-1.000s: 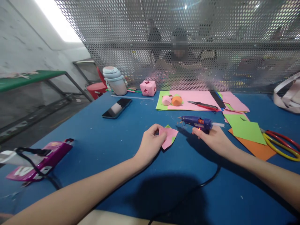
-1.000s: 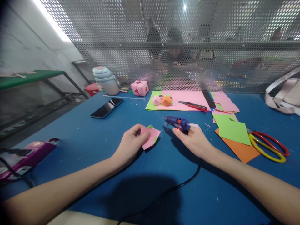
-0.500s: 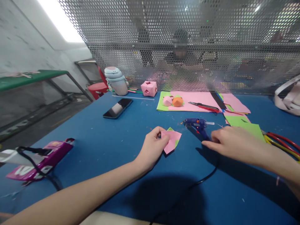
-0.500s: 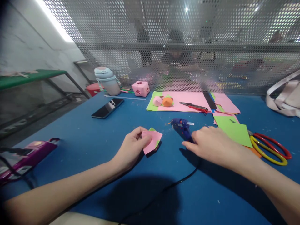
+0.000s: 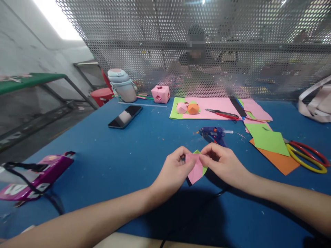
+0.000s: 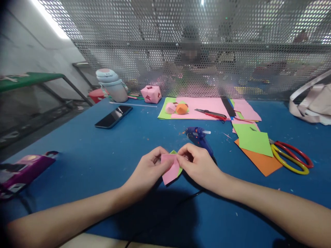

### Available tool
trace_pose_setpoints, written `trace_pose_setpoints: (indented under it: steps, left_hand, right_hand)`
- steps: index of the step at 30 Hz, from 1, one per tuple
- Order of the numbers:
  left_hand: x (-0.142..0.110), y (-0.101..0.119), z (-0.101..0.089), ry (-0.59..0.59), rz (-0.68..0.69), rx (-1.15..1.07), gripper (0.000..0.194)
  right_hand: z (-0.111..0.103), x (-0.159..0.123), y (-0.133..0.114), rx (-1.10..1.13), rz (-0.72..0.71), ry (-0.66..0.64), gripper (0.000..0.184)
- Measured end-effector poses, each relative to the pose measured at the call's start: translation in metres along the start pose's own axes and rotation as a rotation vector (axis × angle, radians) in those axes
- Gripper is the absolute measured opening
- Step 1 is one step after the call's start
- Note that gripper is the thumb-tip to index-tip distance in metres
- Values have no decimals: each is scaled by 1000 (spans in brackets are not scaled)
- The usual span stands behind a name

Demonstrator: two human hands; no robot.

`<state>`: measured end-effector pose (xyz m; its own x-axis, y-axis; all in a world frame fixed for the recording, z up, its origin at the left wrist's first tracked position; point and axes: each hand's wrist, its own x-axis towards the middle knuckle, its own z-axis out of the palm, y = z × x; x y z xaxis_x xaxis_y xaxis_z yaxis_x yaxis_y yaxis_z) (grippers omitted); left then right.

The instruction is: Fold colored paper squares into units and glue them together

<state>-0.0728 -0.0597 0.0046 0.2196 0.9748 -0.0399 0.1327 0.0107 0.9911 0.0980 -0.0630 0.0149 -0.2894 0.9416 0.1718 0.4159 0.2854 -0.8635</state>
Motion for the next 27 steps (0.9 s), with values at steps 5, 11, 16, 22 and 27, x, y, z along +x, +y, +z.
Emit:
trace_pose_setpoints:
  steps: [5,11,16,22,27]
  left_hand:
    - [0,1,0,-10,9,16,16]
    - [2,-4,-3,-29,3,-40,17]
    - [3,-4,-5,-61,-13,-123,16]
    - [3,-2,-6,-75,-19,-130,14]
    - [4,-3,-7,-128,-47,-183,13]
  right_hand:
    - [2,-1,2,21,5,2,9]
    - [4,-1,3,78,-26,44,6]
    - [4,-1,2,15,-110,49,8]
    - [2,-2,6,-95,-301,43,16]
    - [-3,-2,10,-263,-457,8,20]
